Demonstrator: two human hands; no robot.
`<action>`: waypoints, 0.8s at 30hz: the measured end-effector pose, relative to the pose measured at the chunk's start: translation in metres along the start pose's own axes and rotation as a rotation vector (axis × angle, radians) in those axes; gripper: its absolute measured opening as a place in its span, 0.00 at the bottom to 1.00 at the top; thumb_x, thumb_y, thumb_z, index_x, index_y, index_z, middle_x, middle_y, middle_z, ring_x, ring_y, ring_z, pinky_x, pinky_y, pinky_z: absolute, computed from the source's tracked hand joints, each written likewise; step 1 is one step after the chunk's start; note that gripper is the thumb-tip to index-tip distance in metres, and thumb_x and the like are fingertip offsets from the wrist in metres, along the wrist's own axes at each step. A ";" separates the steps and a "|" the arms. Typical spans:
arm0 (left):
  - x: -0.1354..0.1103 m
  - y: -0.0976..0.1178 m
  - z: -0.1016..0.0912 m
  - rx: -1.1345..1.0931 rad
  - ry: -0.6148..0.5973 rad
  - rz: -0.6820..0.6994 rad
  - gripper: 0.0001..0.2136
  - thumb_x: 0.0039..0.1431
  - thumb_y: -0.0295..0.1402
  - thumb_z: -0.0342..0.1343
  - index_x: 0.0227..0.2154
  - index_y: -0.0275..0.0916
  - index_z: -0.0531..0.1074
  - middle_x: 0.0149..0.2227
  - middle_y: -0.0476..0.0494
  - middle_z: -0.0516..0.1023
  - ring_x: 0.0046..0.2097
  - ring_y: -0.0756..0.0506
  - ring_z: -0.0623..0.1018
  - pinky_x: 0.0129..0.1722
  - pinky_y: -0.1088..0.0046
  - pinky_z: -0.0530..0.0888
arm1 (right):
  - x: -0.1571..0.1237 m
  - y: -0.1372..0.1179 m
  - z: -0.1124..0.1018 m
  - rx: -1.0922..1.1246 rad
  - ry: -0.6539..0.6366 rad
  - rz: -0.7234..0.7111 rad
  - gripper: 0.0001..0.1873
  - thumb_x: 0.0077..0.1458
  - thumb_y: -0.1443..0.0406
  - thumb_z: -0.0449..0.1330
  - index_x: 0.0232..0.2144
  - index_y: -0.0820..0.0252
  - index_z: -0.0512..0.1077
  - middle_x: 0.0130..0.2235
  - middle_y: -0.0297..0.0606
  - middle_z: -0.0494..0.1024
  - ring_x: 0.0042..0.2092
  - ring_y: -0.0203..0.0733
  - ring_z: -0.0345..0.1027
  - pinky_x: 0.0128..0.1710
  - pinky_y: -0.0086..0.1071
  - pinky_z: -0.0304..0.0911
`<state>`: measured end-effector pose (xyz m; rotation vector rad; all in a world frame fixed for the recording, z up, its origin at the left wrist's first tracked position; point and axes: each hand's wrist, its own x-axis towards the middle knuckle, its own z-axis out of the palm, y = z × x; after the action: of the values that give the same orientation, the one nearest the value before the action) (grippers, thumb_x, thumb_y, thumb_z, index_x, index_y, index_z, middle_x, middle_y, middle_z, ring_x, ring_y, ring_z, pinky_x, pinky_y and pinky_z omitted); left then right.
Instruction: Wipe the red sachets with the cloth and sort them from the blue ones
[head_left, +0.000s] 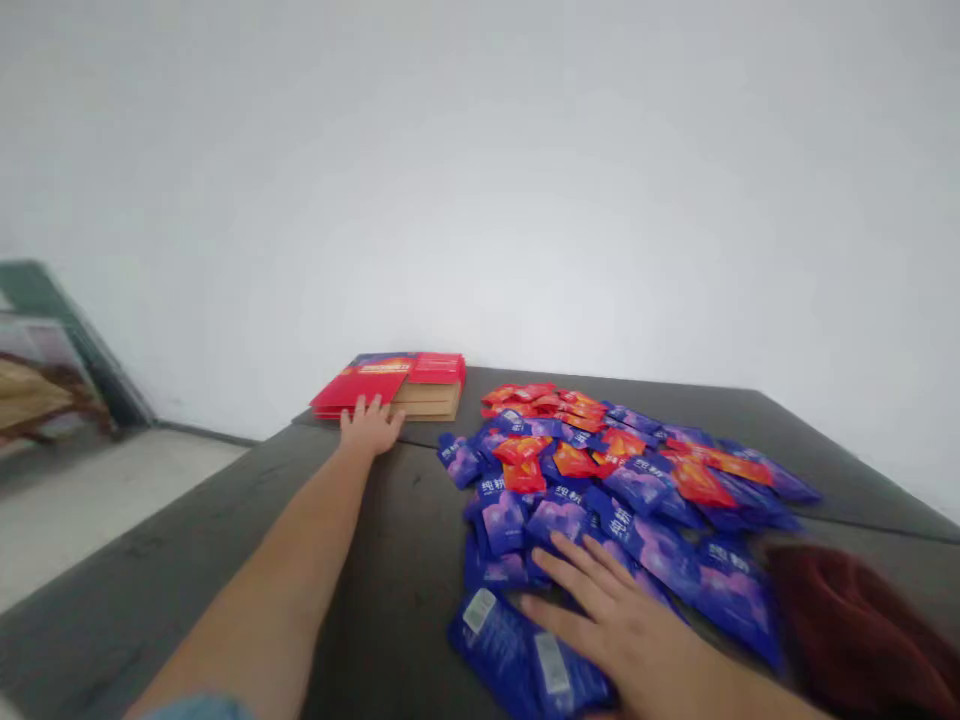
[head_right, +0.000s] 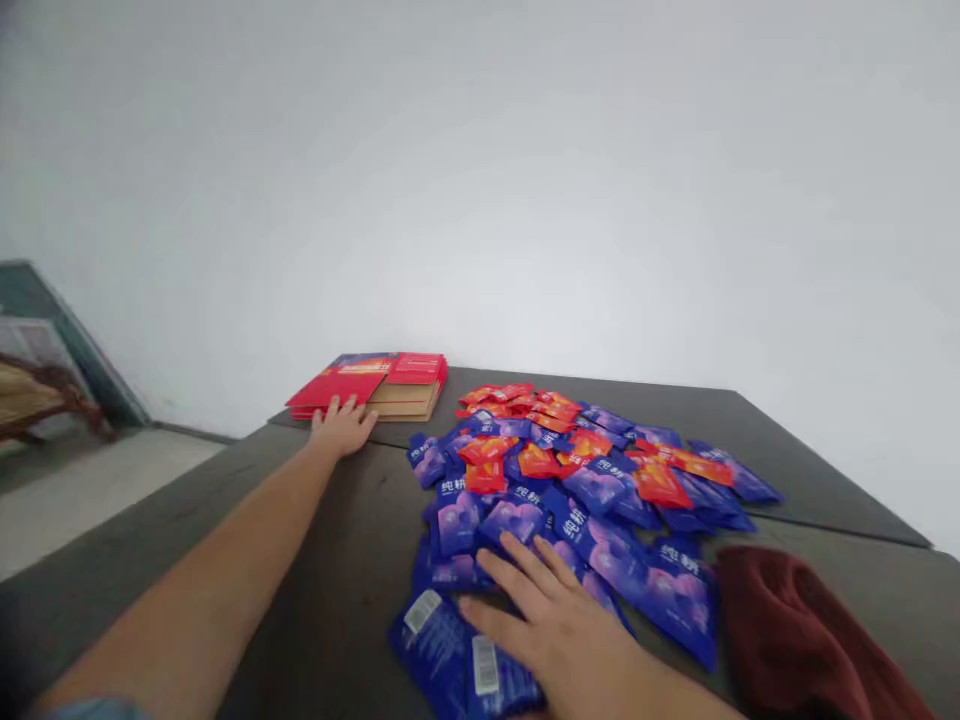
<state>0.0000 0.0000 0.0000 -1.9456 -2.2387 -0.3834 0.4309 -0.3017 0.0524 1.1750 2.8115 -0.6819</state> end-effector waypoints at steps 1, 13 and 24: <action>-0.002 0.002 0.000 0.001 0.013 0.016 0.30 0.72 0.54 0.52 0.67 0.40 0.69 0.75 0.34 0.59 0.76 0.29 0.55 0.71 0.34 0.53 | 0.000 0.001 0.002 0.013 0.012 -0.015 0.46 0.63 0.38 0.60 0.76 0.38 0.53 0.79 0.42 0.42 0.77 0.73 0.30 0.69 0.78 0.29; -0.072 0.037 -0.037 -0.080 0.419 0.236 0.29 0.75 0.44 0.38 0.65 0.29 0.70 0.69 0.26 0.69 0.75 0.32 0.58 0.74 0.41 0.42 | 0.015 0.018 0.016 -0.039 0.189 -0.044 0.45 0.63 0.36 0.57 0.76 0.35 0.51 0.79 0.41 0.47 0.78 0.66 0.36 0.72 0.73 0.31; -0.140 0.060 -0.132 -0.186 0.635 0.352 0.21 0.75 0.42 0.43 0.58 0.39 0.75 0.62 0.34 0.77 0.74 0.34 0.61 0.74 0.40 0.39 | 0.073 0.058 0.007 -0.160 0.442 0.044 0.34 0.64 0.40 0.59 0.64 0.47 0.71 0.76 0.48 0.57 0.77 0.65 0.46 0.72 0.70 0.38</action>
<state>0.0727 -0.1632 0.0928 -1.8888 -1.4813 -1.0136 0.4172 -0.2191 0.0103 1.5108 3.0946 -0.2042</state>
